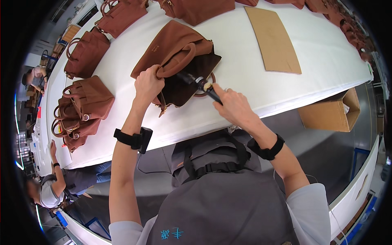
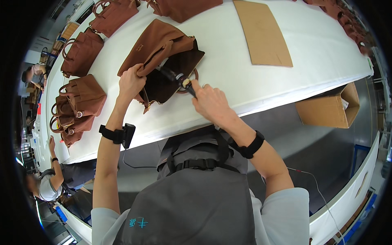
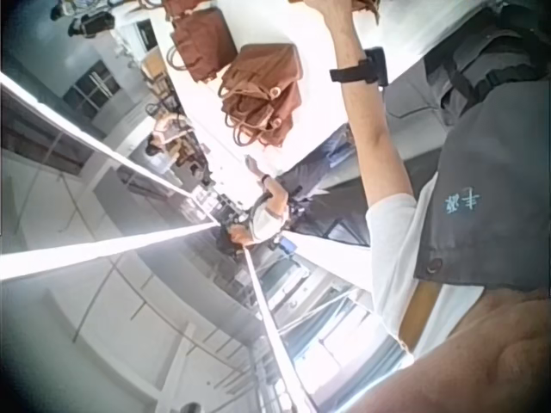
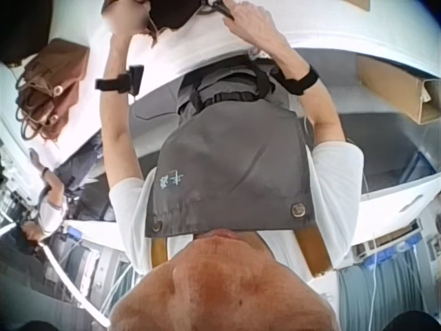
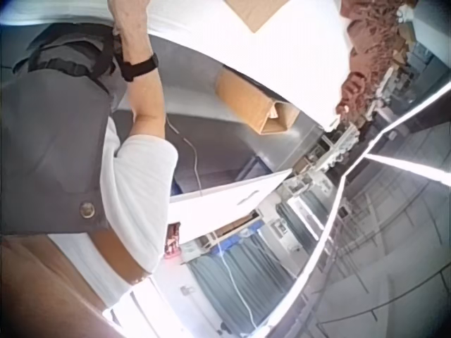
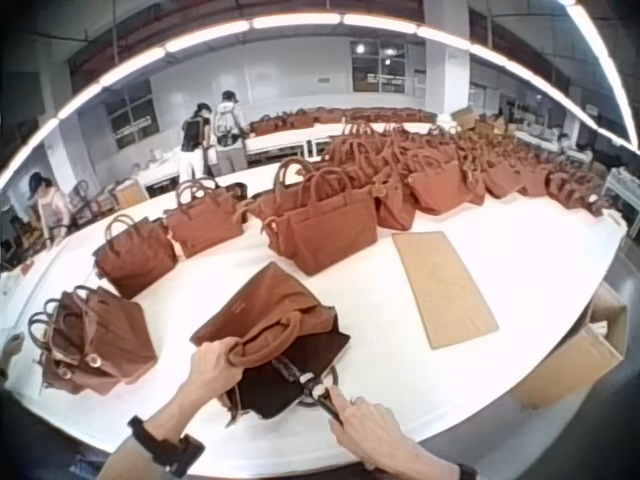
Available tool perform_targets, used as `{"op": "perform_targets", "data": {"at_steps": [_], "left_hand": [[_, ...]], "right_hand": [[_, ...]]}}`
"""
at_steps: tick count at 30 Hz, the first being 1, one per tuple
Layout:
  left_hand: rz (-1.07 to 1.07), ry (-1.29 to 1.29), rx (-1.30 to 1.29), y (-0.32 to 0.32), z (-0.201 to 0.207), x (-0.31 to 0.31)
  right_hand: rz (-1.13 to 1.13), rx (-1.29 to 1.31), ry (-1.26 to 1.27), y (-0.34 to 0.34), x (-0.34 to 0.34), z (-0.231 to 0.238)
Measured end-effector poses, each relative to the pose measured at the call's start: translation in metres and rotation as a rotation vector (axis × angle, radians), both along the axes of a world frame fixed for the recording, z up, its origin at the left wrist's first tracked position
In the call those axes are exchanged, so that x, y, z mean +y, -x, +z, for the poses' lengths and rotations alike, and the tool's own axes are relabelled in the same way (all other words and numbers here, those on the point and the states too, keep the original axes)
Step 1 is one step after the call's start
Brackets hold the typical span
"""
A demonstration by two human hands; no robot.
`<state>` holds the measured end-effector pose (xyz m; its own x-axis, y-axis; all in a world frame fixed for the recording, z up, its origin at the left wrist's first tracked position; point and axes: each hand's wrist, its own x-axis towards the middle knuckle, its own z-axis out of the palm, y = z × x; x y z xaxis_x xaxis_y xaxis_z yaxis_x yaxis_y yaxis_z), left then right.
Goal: The person uses a handheld heat tool to apply heat to the interior lining and seams of brown handbags. They handle the bags one at a time, opening the zippers and directing the tool inside before placing the finished items on a table. The person also briefly unplugs and replugs the tool's power cord during the process.
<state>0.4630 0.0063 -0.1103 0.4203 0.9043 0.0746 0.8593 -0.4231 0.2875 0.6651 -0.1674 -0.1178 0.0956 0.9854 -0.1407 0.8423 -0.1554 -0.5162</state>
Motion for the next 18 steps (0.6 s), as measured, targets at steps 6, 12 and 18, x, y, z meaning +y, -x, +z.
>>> {"op": "perform_targets", "data": {"at_steps": [6,12,18], "left_hand": [[0.017,0.023,0.008,-0.006,0.003,0.0],[0.027,0.037,-0.037,-0.006,0.001,0.0],[0.283,0.21,-0.465,0.021,0.009,0.036]], "right_hand": [[-0.1,-0.001,-0.031,-0.026,0.018,0.0],[0.116,0.336,0.056,-0.01,-0.014,0.002],[-0.199,1.124,0.197,-0.042,-0.05,0.016]]}}
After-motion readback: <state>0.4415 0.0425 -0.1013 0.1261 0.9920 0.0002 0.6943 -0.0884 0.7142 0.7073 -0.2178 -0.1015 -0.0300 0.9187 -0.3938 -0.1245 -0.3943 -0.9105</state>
